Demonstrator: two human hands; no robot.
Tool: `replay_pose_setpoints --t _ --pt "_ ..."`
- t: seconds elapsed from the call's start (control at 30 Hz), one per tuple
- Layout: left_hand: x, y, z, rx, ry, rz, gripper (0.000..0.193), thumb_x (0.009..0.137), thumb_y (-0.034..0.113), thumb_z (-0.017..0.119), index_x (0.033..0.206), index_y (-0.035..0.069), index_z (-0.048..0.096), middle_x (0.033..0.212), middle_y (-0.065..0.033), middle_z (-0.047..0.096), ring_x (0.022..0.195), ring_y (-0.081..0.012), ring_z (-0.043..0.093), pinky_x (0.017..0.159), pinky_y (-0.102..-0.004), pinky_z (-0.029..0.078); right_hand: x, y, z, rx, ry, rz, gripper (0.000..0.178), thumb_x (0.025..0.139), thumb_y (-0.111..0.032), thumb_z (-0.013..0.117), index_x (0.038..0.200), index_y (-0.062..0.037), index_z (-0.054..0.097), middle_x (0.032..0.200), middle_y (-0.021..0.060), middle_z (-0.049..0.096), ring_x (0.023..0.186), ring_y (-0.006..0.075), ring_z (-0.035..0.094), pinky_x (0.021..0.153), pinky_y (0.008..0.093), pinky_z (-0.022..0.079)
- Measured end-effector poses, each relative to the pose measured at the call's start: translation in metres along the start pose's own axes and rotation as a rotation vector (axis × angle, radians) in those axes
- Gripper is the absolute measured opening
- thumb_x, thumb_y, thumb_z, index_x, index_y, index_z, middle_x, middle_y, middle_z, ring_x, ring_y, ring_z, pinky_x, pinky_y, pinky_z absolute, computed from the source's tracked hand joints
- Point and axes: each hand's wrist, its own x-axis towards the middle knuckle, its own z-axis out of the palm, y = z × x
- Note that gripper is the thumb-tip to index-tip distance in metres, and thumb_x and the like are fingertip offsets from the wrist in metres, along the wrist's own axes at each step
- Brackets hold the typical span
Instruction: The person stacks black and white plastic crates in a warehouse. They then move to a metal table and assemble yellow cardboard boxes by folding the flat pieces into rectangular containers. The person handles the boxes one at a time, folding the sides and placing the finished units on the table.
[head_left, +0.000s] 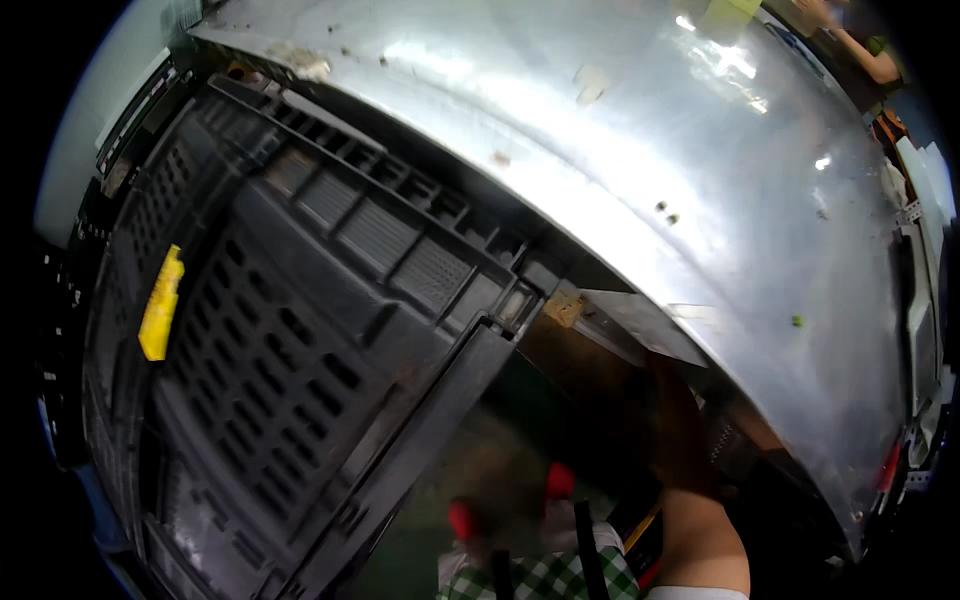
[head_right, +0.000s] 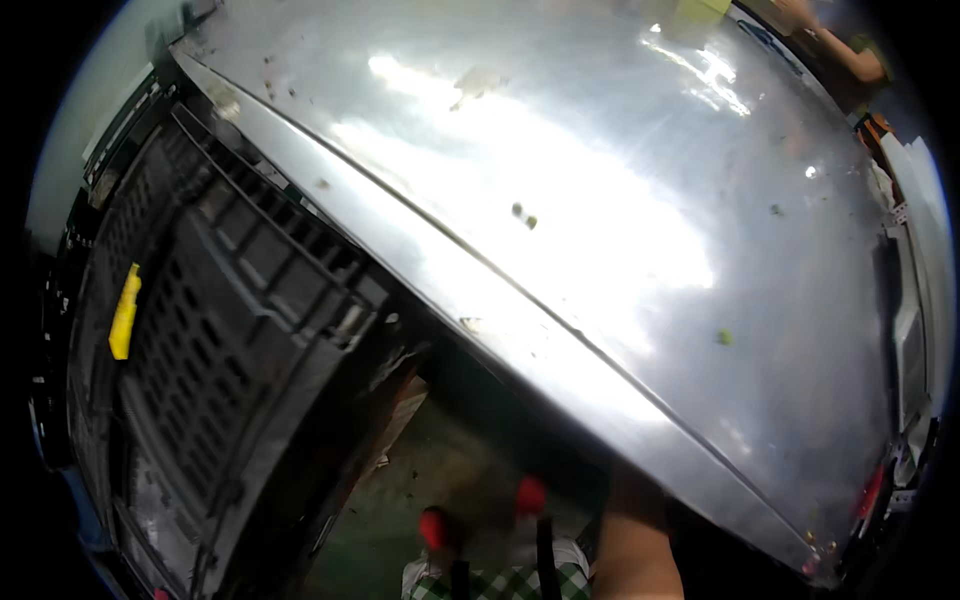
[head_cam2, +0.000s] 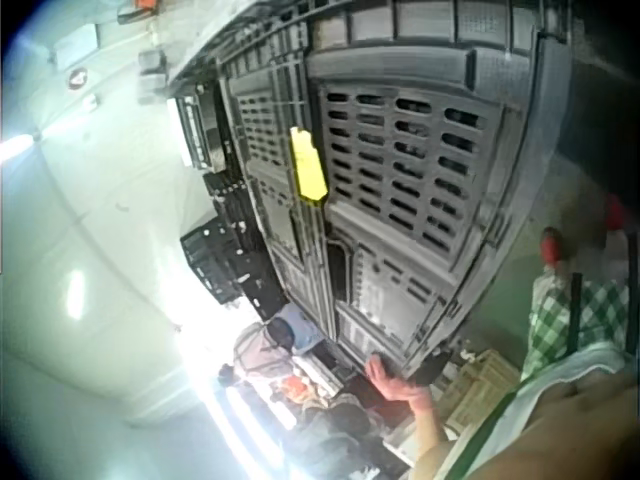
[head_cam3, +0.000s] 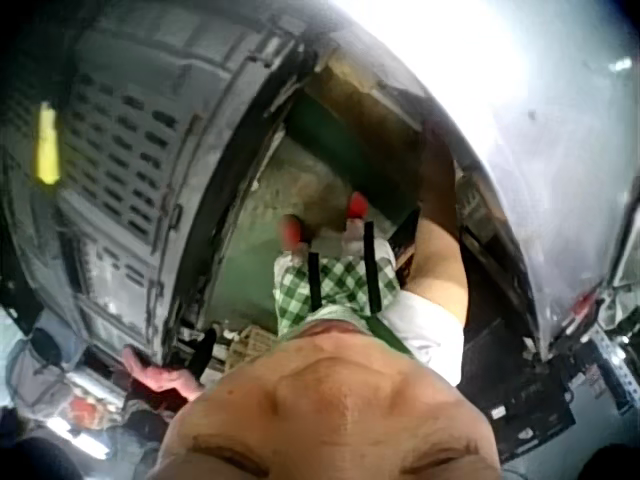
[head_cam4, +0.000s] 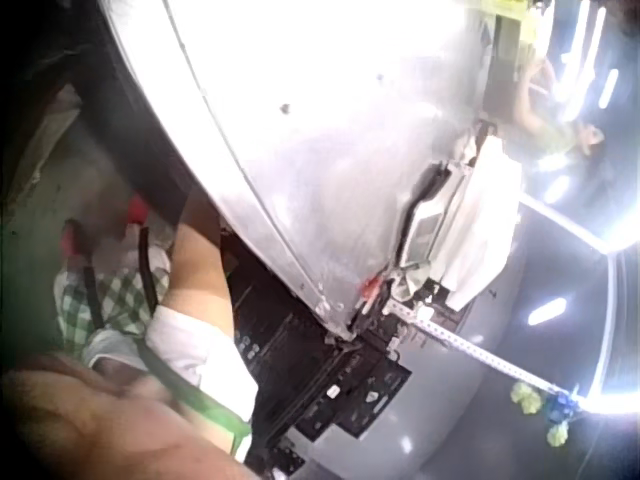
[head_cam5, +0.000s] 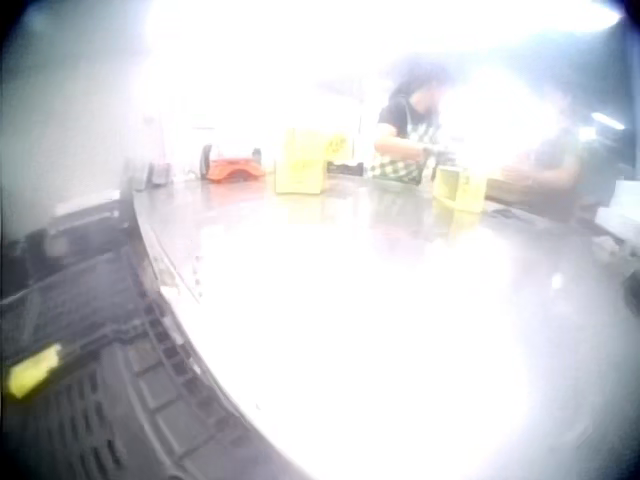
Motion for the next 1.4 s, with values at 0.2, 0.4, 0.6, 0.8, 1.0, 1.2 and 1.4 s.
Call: replay_pose_setpoints --t 0.2,0.4,0.6,0.8,1.0,1.2,1.4 --pt "0.007 0.014 -0.029 -0.005 -0.071 -0.086 0.041 0.091 0.032 0.035 0.111 0.001 0.052 0.109 -0.0194 0.051 0.099 -0.0383 0.047 0.086 -0.0451 0.037 -0.155 -0.047 -0.073 0.238 -0.029 -0.367 0.044 0.077 -0.034 0.051 0.107 -0.0021 0.055 0.113 0.0137 0.054 0.106 0.0269 0.051 0.088 0.0355 0.04" --pt "0.038 0.011 -0.042 0.079 -0.049 0.13 0.033 0.089 0.028 0.045 0.106 0.0 0.052 0.102 -0.0157 0.054 0.093 -0.0287 0.051 0.081 -0.0389 0.04 -0.27 -0.12 -0.186 0.668 -0.073 -0.688 0.042 0.078 -0.032 0.052 0.104 0.0002 0.056 0.115 0.0143 0.052 0.106 0.0266 0.05 0.089 0.0342 0.04" --pt "0.022 -0.009 -0.04 -0.268 -0.136 0.018 0.048 0.083 0.023 0.057 0.122 0.001 0.04 0.124 -0.0233 0.039 0.116 -0.0374 0.035 0.097 -0.0474 0.029 -0.378 -0.073 -0.41 1.727 -0.15 -0.591 0.03 0.076 -0.007 0.056 0.105 -0.0016 0.057 0.094 0.0027 0.059 0.084 0.0116 0.051 0.077 0.0286 0.042" --pt "0.094 0.11 -0.06 -0.842 -0.063 0.154 0.046 0.079 0.011 0.061 0.121 0.001 0.043 0.126 -0.0184 0.038 0.117 -0.034 0.036 0.098 -0.0412 0.03 -0.372 -0.015 -0.48 1.598 -0.076 -0.541 0.032 0.077 -0.014 0.058 0.104 0.0018 0.057 0.093 0.0039 0.06 0.086 0.0116 0.051 0.08 0.0247 0.037" --pt "0.163 0.273 -0.062 -1.461 -0.534 0.417 0.07 0.081 0.012 0.061 0.137 0.008 0.019 0.132 -0.0157 0.027 0.116 -0.0248 0.039 0.096 -0.0357 0.036 -0.32 0.022 -0.485 1.589 -0.209 -0.594 0.029 0.08 -0.017 0.061 0.102 0.0012 0.058 0.094 0.0024 0.061 0.089 0.0098 0.052 0.083 0.0236 0.037" --pt "0.217 0.375 -0.091 -1.975 -1.287 0.095 0.098 0.071 0.003 0.069 0.141 0.024 0.004 0.136 -0.0126 0.028 0.118 -0.0228 0.039 0.093 -0.0331 0.039 -0.289 0.037 -0.486 1.569 -0.485 -0.816 0.04 0.08 -0.017 0.058 0.116 0.0004 0.052 0.098 0.0033 0.059 0.092 0.0119 0.053 0.083 0.0263 0.039" --pt "0.227 0.406 -0.066 -1.995 -1.415 0.054 0.06 0.075 0.003 0.064 0.13 0.01 0.04 0.118 -0.0054 0.053 0.108 -0.0166 0.051 0.091 -0.0306 0.042 -0.26 0.033 -0.47 1.499 -0.65 -0.87 0.045 0.083 -0.017 0.058 0.122 0.0006 0.044 0.118 0.006 0.046 0.107 0.0153 0.046 0.094 0.03 0.036"
